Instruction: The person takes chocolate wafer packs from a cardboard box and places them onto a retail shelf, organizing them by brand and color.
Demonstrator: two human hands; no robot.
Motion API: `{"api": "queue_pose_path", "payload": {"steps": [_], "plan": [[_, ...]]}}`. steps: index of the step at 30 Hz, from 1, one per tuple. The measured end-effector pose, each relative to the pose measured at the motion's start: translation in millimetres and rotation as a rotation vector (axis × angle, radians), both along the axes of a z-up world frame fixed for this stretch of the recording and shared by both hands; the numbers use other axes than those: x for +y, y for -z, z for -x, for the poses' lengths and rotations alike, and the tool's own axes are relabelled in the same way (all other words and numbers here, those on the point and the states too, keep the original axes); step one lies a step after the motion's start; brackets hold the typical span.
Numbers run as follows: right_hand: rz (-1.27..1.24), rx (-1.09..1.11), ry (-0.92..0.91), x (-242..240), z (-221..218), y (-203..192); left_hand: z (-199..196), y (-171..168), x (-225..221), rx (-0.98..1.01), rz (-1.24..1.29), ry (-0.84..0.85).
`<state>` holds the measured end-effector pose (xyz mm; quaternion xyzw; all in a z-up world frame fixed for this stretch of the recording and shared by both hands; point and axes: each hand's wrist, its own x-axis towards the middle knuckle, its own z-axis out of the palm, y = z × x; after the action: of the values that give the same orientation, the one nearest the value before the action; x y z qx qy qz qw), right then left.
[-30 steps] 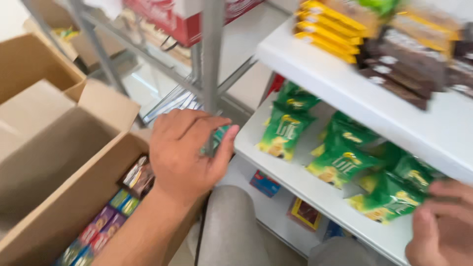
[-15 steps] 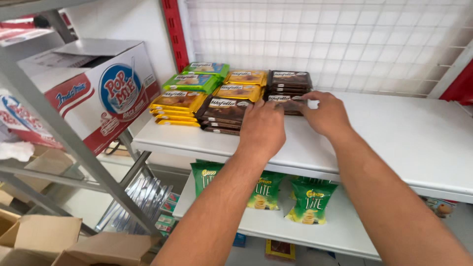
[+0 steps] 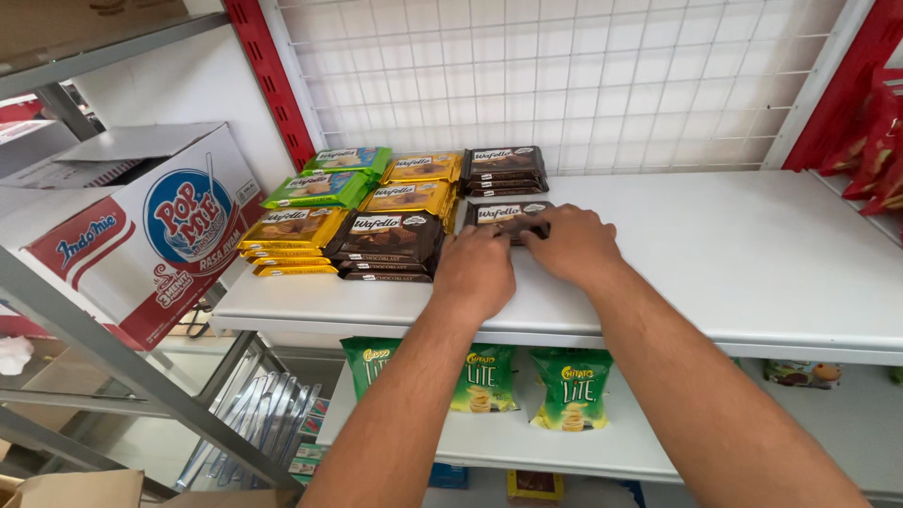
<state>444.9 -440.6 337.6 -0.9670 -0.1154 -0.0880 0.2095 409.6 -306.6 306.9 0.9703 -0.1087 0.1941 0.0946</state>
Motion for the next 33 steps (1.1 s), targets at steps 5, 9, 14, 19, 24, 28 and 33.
{"api": "queue_pose_path", "payload": {"steps": [5,9,14,19,24,28,33], "plan": [[-0.03,0.015,0.068,-18,18,2,31,10,-9,-0.17,0.063,0.077],[0.005,0.075,0.148,-24,37,-4,33,17,-10,-0.318,0.322,-0.002],[-0.037,0.136,0.155,-23,47,-7,37,7,-12,-0.051,0.319,-0.284],[-0.403,0.09,0.125,-35,13,23,60,-21,-26,0.025,0.527,-0.233],[-1.293,-0.076,-0.307,-36,17,13,50,-32,-22,-0.15,1.183,-0.046],[-1.33,-0.107,-0.37,-36,18,-4,26,-28,-15,-0.07,1.555,0.141],[-1.39,-0.076,-0.518,-38,16,-11,0,-23,-2,-0.234,1.566,0.28]]}}
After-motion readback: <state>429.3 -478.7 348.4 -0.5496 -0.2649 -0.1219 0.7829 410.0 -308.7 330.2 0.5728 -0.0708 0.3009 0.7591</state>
